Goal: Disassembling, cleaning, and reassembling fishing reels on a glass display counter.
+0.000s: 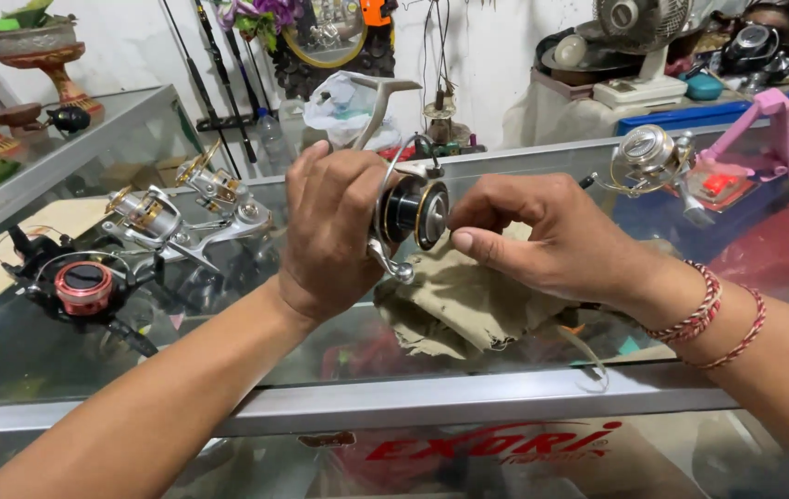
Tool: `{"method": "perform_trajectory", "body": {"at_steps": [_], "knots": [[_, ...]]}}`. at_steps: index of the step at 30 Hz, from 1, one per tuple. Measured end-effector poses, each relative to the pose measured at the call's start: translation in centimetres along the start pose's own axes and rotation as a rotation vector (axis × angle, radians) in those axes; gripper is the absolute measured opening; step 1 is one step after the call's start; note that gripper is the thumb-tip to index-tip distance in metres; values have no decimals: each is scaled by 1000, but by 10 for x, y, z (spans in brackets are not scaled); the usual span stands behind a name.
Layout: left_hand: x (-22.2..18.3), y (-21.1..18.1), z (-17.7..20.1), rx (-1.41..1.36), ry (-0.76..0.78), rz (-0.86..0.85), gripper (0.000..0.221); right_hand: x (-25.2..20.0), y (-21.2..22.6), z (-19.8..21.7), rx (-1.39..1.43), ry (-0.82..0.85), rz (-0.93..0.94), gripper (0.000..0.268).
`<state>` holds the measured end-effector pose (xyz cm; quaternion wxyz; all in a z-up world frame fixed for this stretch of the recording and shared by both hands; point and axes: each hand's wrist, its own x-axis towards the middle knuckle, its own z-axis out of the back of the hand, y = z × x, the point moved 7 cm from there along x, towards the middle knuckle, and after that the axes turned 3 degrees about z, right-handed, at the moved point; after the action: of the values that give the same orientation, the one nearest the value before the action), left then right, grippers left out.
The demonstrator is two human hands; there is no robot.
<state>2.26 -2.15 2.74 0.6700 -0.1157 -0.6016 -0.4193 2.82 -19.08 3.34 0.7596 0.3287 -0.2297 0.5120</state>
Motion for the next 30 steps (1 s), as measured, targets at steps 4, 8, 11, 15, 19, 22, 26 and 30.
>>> {"method": "perform_trajectory", "body": {"at_steps": [4,8,11,15,19,22,26,30], "knots": [[12,-9,-1,108,-3,-15,16,-3,-15,7,145,-158,-147,8],[23,-7,-4,144,-3,-5,16,9,-3,16,41,-182,-159,14],[21,2,-11,73,16,98,28,19,9,23,-171,-174,-23,15],[14,4,-12,-128,11,233,31,22,24,10,-395,-140,314,28],[4,17,-12,-189,51,329,38,15,10,6,-331,-210,334,19],[-7,39,-15,-238,17,367,41,8,-8,5,-331,-153,174,11],[-12,70,-8,-407,-54,526,56,6,-20,11,-339,-149,54,9],[-15,80,-9,-469,-58,687,55,4,-21,18,-298,-244,49,17]]}}
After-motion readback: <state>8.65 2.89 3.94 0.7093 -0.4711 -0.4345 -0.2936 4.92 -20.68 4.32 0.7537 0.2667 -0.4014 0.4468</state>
